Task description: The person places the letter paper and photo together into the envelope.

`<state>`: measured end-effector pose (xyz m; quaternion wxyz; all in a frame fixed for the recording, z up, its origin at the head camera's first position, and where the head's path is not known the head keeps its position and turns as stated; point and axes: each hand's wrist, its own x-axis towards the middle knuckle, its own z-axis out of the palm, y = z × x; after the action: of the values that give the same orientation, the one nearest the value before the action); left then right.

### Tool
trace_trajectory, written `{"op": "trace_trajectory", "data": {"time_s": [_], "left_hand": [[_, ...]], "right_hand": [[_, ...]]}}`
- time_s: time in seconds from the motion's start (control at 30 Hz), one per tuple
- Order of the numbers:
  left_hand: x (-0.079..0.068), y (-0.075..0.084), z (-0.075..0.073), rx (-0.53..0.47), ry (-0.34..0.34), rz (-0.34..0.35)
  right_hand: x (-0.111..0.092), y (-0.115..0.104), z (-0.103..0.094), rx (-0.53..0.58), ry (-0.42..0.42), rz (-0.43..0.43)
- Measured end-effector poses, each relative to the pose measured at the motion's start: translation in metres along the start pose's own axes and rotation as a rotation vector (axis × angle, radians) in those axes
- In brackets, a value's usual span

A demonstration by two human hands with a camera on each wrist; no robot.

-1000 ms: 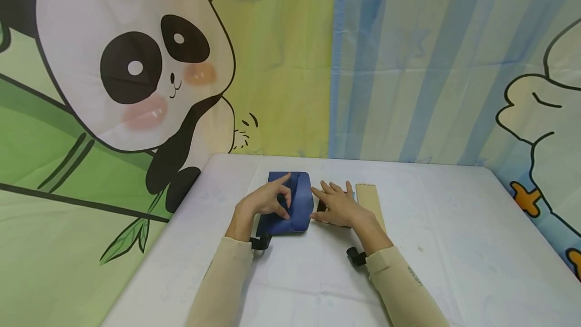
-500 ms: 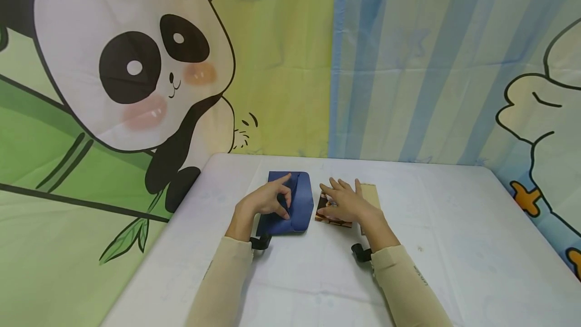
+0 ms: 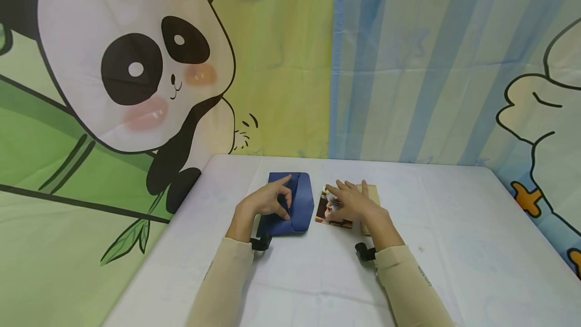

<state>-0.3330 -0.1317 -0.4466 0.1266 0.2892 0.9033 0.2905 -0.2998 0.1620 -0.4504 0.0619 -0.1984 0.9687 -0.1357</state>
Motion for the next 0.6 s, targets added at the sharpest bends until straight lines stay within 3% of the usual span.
{"op": "trace_trajectory", "data": {"time_s": [0.27, 0.5, 0.6], "left_hand": [[0.0008, -0.0002, -0.0003, -0.001, 0.000, 0.013], [0.0016, -0.0006, -0.0003, 0.002, 0.002, 0.011], [0.0016, -0.0010, 0.0000, 0.003, 0.001, 0.009]], "right_hand": [[-0.0037, 0.0071, -0.0034, 0.026, -0.043, 0.047], [-0.0043, 0.0082, -0.0045, -0.034, -0.048, 0.164], [-0.0039, 0.0092, -0.0037, -0.032, -0.042, 0.176]]}}
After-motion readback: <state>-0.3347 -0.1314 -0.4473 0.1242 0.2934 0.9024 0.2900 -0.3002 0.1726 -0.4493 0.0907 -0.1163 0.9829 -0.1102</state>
